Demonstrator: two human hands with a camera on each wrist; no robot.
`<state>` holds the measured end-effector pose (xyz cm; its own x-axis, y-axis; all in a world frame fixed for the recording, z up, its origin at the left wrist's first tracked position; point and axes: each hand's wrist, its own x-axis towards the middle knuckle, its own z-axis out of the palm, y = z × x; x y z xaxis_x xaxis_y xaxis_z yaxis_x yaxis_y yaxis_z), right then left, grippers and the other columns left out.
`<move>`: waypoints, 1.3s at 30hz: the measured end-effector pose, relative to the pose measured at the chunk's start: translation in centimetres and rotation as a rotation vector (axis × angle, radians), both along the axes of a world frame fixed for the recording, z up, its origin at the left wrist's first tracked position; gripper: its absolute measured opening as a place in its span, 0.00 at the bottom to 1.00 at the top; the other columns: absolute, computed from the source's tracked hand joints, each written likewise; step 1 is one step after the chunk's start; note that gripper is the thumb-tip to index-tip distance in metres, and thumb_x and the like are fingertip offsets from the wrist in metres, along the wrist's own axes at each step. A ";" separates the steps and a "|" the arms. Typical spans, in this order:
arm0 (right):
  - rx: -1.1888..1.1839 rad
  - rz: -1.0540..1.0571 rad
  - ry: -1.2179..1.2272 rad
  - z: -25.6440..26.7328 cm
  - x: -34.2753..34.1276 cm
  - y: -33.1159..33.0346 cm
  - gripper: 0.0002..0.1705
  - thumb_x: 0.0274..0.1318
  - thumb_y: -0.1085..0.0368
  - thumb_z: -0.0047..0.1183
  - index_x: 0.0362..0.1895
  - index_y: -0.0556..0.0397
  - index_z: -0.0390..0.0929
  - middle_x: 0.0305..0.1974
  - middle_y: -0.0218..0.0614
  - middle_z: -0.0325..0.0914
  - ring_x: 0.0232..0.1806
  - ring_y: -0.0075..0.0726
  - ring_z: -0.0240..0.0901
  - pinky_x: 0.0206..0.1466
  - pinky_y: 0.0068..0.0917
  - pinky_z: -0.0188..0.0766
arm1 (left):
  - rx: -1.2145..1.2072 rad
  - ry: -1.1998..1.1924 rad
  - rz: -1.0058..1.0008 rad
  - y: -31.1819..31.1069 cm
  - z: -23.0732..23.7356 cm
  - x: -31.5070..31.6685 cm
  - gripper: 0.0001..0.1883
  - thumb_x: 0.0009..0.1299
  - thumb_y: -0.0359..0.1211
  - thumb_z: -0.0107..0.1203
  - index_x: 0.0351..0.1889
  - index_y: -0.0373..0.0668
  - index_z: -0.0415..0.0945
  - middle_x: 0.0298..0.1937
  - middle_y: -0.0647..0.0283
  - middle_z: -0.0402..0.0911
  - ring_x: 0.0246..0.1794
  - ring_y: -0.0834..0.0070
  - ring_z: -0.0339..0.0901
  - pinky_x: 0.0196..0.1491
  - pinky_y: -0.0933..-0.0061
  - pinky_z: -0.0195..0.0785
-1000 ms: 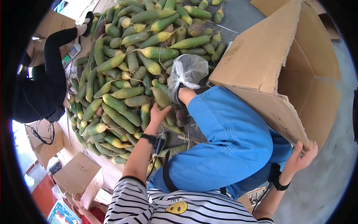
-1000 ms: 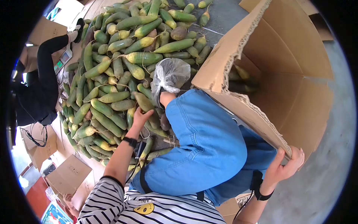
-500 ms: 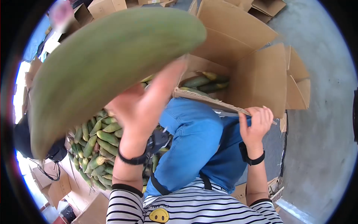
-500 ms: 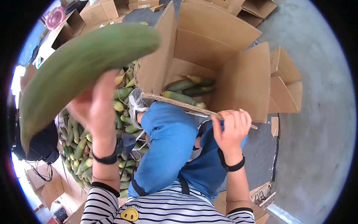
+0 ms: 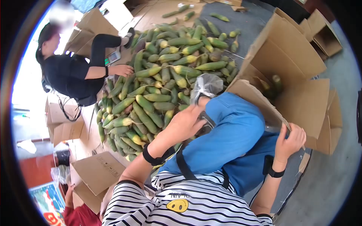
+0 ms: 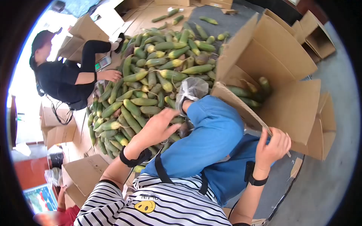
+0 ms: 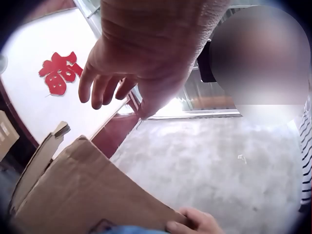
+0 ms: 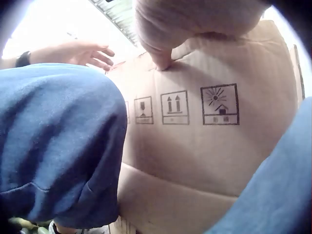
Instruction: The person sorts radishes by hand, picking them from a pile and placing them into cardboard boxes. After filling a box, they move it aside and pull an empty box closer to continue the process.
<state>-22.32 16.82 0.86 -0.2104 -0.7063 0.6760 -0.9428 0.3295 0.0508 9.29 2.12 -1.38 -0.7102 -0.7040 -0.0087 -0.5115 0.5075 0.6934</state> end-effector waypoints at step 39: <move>0.105 -0.047 0.114 -0.6 0.4 0.5 0.13 0.62 0.58 0.53 0.37 0.56 0.75 0.34 0.39 0.75 0.38 0.47 0.71 0.53 0.42 0.64 | -0.067 -0.810 0.414 -8.3 -25.5 9.3 0.20 0.61 0.42 0.59 0.45 0.40 0.73 0.47 0.54 0.74 0.51 0.56 0.72 0.50 0.58 0.71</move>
